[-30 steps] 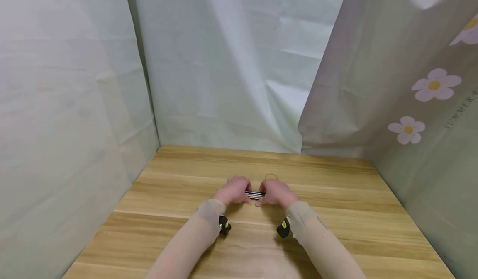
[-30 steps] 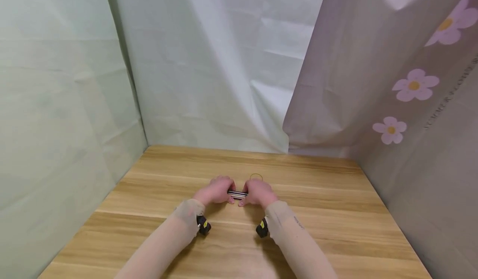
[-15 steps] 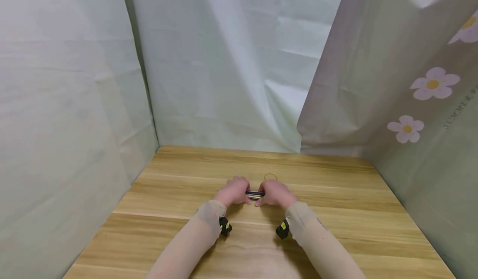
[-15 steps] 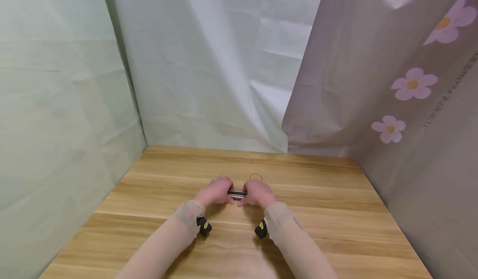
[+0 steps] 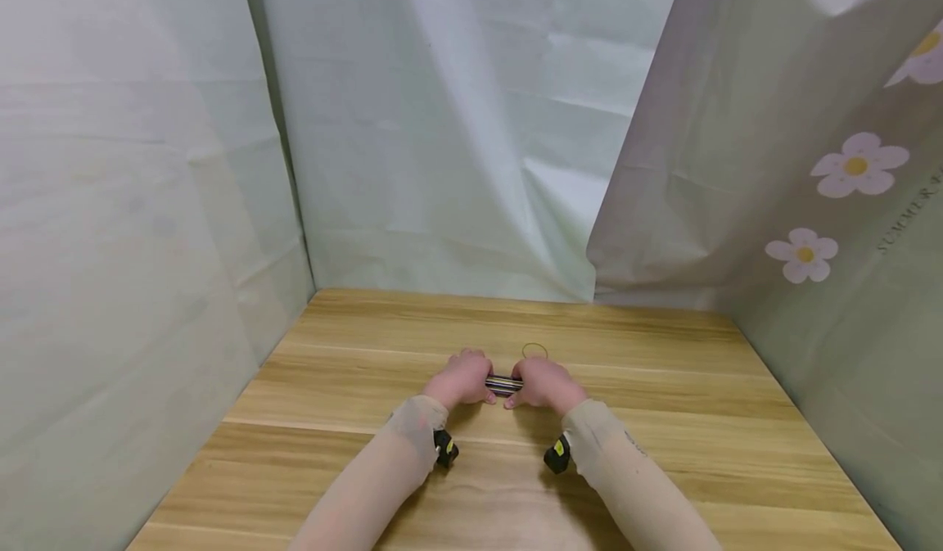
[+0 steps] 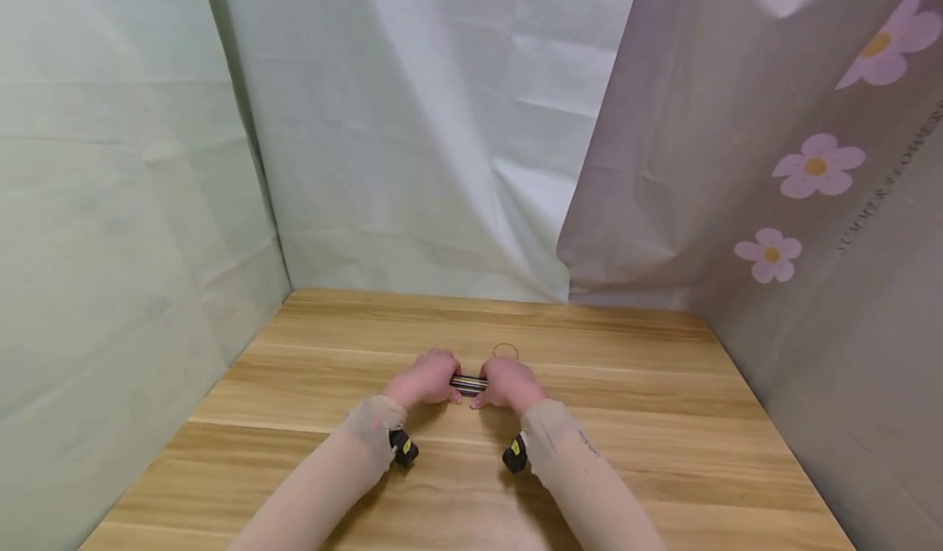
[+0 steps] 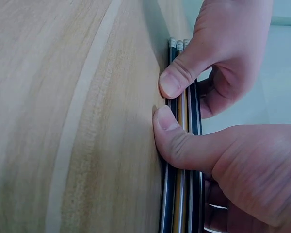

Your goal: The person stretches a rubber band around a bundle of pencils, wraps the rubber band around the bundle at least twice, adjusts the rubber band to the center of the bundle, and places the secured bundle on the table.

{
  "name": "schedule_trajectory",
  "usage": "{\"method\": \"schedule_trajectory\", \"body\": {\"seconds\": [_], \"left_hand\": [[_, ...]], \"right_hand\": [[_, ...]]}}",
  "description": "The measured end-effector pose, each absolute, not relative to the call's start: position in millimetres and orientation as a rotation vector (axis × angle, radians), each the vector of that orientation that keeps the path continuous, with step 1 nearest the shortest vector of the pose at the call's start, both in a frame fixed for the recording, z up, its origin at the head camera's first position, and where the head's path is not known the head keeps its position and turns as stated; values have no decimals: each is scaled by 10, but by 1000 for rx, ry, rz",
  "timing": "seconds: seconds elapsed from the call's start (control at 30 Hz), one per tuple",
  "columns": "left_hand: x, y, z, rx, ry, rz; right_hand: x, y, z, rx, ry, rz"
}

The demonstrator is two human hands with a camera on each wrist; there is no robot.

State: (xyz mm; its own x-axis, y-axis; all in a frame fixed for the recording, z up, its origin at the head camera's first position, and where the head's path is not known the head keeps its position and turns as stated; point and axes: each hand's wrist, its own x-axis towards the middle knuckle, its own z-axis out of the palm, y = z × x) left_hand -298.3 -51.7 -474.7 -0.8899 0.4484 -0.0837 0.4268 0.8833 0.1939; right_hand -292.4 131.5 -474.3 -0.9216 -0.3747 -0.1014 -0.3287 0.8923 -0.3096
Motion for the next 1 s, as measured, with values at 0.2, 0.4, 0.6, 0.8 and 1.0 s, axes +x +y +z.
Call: {"method": "schedule_trajectory", "body": {"seconds": [0.2, 0.4, 0.6, 0.8, 1.0], "left_hand": [[-2994, -513, -4759, 688, 2929, 234], [-2992, -517, -4765, 683, 2918, 240], [-2983, -532, -4771, 692, 2924, 245], [-2978, -526, -4769, 698, 2933, 249], [-2975, -534, -4818, 691, 2947, 192]], "right_hand": [[-2915, 1312, -4734, -541, 2908, -414], [-2906, 1315, -4778, -556, 2927, -340], [-2897, 1317, -4795, -566, 2945, -307], [-2871, 1321, -4782, -580, 2961, -313], [-2827, 1317, -4774, -596, 2957, -345]]}}
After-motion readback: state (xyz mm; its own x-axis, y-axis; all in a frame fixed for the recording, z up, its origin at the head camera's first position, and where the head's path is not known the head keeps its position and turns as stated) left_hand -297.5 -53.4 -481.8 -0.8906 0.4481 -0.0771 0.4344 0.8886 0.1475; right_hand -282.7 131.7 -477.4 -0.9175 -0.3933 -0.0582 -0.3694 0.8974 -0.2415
